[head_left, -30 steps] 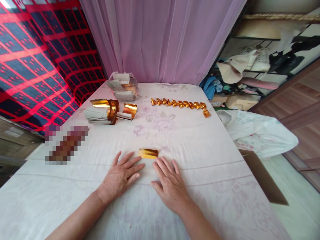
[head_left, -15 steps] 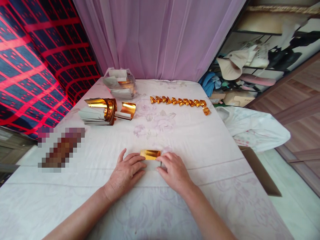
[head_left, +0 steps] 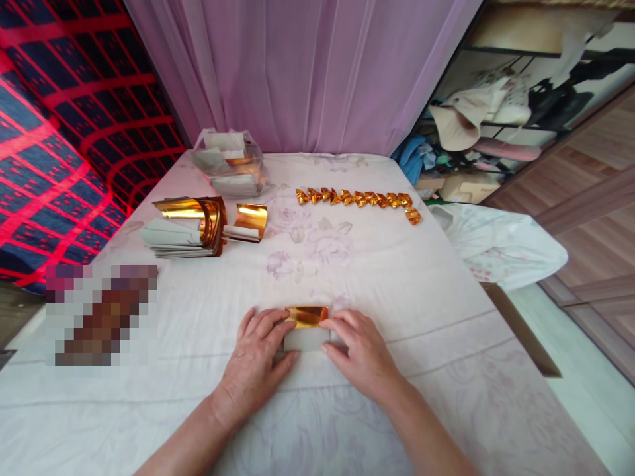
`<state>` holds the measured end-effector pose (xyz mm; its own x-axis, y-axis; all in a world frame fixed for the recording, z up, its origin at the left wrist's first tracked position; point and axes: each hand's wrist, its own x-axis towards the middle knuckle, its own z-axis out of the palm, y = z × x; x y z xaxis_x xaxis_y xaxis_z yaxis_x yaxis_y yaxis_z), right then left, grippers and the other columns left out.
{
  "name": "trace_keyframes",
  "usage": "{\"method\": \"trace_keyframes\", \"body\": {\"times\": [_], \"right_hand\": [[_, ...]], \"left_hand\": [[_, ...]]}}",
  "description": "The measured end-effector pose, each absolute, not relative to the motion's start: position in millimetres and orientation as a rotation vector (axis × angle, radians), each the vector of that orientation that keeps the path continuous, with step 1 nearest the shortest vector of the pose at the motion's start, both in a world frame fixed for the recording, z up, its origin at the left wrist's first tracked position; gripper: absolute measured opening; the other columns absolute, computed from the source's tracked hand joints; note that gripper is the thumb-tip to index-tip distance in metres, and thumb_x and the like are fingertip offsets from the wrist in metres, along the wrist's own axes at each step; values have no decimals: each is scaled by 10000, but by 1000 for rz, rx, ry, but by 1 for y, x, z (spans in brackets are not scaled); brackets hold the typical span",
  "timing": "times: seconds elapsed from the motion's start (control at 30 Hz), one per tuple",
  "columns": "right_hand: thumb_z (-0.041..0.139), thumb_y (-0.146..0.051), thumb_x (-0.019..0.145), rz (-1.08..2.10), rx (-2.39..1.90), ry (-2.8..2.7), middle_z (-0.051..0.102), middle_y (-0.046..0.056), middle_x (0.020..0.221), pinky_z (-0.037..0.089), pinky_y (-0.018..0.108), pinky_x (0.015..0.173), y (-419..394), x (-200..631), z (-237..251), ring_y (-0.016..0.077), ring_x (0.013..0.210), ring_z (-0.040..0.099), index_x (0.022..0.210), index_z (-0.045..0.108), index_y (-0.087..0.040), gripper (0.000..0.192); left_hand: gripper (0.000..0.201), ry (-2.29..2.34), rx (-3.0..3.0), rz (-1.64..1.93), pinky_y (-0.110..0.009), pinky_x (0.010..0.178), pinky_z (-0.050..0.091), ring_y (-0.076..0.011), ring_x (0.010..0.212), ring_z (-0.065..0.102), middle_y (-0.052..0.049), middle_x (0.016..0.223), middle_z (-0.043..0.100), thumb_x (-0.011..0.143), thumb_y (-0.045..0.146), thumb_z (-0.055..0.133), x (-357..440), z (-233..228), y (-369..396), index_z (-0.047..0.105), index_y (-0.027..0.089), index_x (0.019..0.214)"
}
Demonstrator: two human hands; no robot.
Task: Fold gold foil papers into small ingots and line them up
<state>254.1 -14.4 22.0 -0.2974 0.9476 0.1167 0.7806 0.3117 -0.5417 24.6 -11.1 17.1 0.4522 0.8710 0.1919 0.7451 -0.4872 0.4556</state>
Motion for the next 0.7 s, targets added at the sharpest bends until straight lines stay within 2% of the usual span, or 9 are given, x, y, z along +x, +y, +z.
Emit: {"method": "trace_keyframes", "body": {"times": [0.1,0.23,0.3,0.43,0.7], "right_hand": [[647,-126,788,523,-1531,-2151,644,46,1017,471,381,856,-17,254,20,216,960,594,998,667,-232,235],[628,-128,795,494,-1553,-2161,639,67,1084,472,400,890,-18,253,20,229,1007,587,1129,640,-224,347],[630,-127,793,483,-1549,-2175,635,70,1097,473,400,891,-18,253,21,230,1012,588,1136,644,-219,355],[630,-140,802,459,-1544,-2187,640,54,1069,476,385,883,-19,252,21,218,998,596,1047,671,-234,266],[622,-134,810,436,-1520,-2184,649,56,1095,459,402,888,-19,252,19,230,1011,594,1075,655,-243,289]], "left_hand": [[337,1362,2404,577,-581,1122,270,-267,1203,532,-68,1271,599,848,212,593,24,16,-11,592,275,1179],[427,1379,2416,602,-581,1115,284,-287,1250,500,-92,1327,572,840,218,599,23,14,-11,544,259,1262],[437,1390,2428,610,-585,1110,291,-305,1291,464,-104,1372,543,837,219,599,23,13,-11,540,246,1270],[364,1382,2446,604,-585,1112,292,-303,1291,469,-95,1374,546,848,220,587,23,12,-12,582,253,1211],[240,1364,2422,607,-574,1106,301,-285,1286,482,-79,1345,570,848,188,579,24,16,-11,605,259,1075]]}}
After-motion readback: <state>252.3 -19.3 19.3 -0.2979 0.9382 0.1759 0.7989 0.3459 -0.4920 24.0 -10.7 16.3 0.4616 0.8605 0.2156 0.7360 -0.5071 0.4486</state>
